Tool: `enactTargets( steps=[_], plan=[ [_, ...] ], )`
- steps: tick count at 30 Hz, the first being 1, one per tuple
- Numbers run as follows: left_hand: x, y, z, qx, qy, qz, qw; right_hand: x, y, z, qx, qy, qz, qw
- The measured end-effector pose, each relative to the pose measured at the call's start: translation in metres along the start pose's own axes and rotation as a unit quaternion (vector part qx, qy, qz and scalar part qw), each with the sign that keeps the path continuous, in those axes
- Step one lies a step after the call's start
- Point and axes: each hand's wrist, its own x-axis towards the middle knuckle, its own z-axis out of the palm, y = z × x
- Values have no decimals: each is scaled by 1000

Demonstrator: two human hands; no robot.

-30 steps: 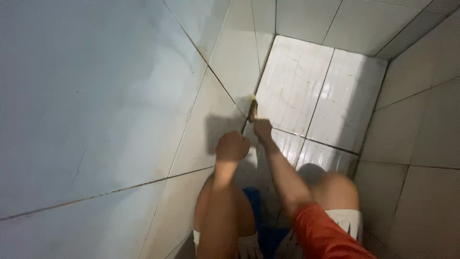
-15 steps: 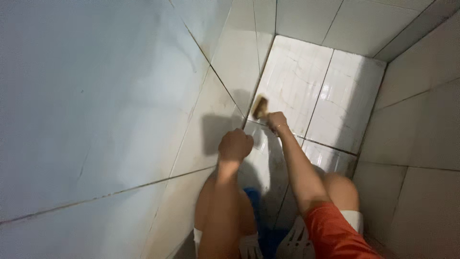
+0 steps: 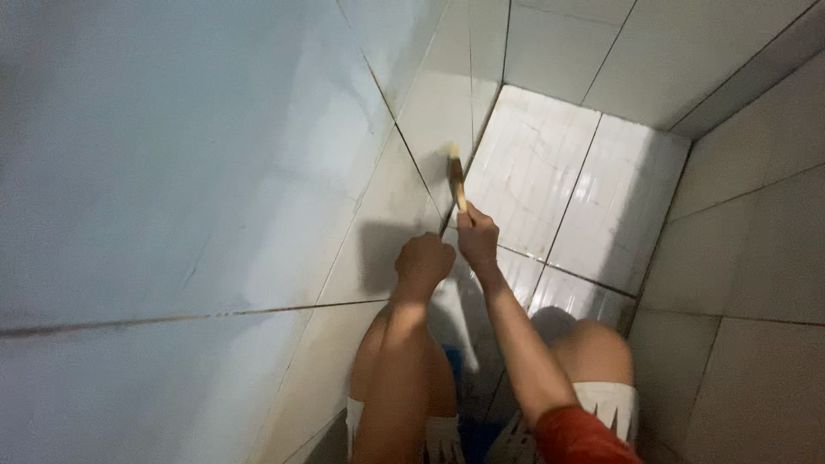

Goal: The person dips a brush into a dish containing cleaning liquid and scrubs the tiled walls with the brush.

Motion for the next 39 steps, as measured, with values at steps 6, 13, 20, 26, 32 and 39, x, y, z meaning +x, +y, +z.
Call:
enactTargets(
  steps=[6,13,20,26,32,39],
  plan=[
    [-11,-5,1,17,58,91,994,-72,-143,-65,29,126,-302,945],
    [3,-14,26,-10,117,155,981,-99,-167,-96,-36,87,-334,938],
    [-22,-1,-8,-260,177,210,926,-110,-181,-102,87,67,-291,950],
    [12,-8,16,-334,87,166,924,-99,-192,-109,54,41,-224,972],
    [75,-22,79,-463,234,378,767,-131,-208,-116,45,51,-295,953],
    [90,-28,77,-312,144,355,869,-149,-244,-142,-19,47,-303,952]
  ],
)
